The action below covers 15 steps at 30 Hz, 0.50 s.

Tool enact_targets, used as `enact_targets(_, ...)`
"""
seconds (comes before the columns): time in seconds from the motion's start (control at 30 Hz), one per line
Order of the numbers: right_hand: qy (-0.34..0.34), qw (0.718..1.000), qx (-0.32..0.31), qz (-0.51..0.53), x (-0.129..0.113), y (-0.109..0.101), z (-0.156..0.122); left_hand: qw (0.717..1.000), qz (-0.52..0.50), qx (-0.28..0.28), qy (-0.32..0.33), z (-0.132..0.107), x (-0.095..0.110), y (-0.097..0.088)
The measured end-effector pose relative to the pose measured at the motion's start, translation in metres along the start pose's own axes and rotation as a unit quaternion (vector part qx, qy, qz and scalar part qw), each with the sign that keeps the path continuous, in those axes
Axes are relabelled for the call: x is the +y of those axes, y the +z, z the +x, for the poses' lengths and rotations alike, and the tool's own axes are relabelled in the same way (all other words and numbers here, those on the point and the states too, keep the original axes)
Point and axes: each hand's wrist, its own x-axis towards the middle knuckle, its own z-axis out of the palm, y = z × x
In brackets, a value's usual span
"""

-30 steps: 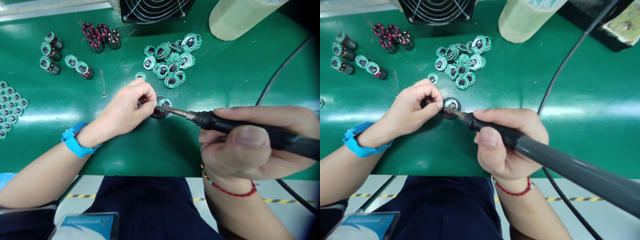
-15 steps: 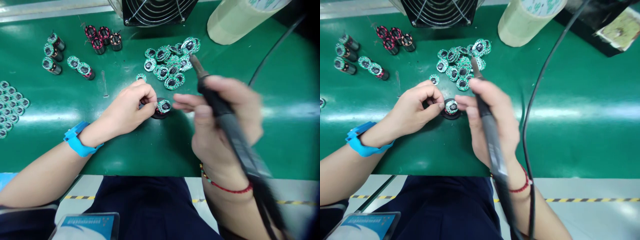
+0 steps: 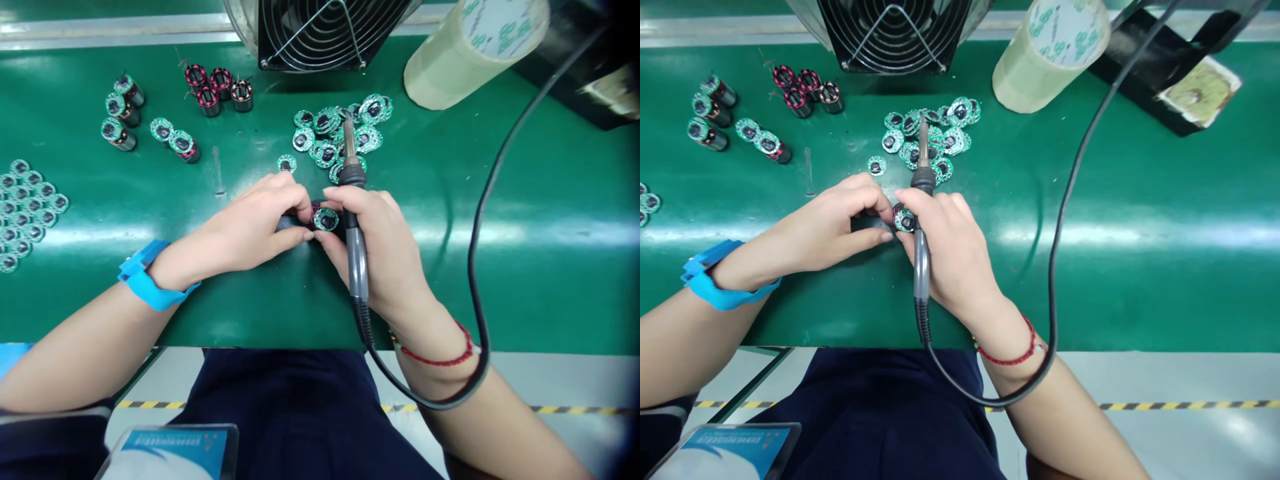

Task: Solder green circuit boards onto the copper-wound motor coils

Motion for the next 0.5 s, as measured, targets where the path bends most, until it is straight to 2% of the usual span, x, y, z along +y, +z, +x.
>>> enact_targets(0.23,-0.011,1.0,0.012,0.02,-0.003,-0.003,-0.002,0.993,-0.069,0.09,-0.015,0.003,0.002,0.013)
enact_targets(0.33,-0.022,0.999,0.033,0.036,-0.007,-0.007,-0.003,0.99,-0.093,0.107,-0.024,0.004,0.004,0.016)
enact_targets(0.5,-0.017,0.999,0.034,0.038,-0.011,-0.01,-0.004,0.988,-0.101,0.115,-0.032,0.005,0.006,0.017)
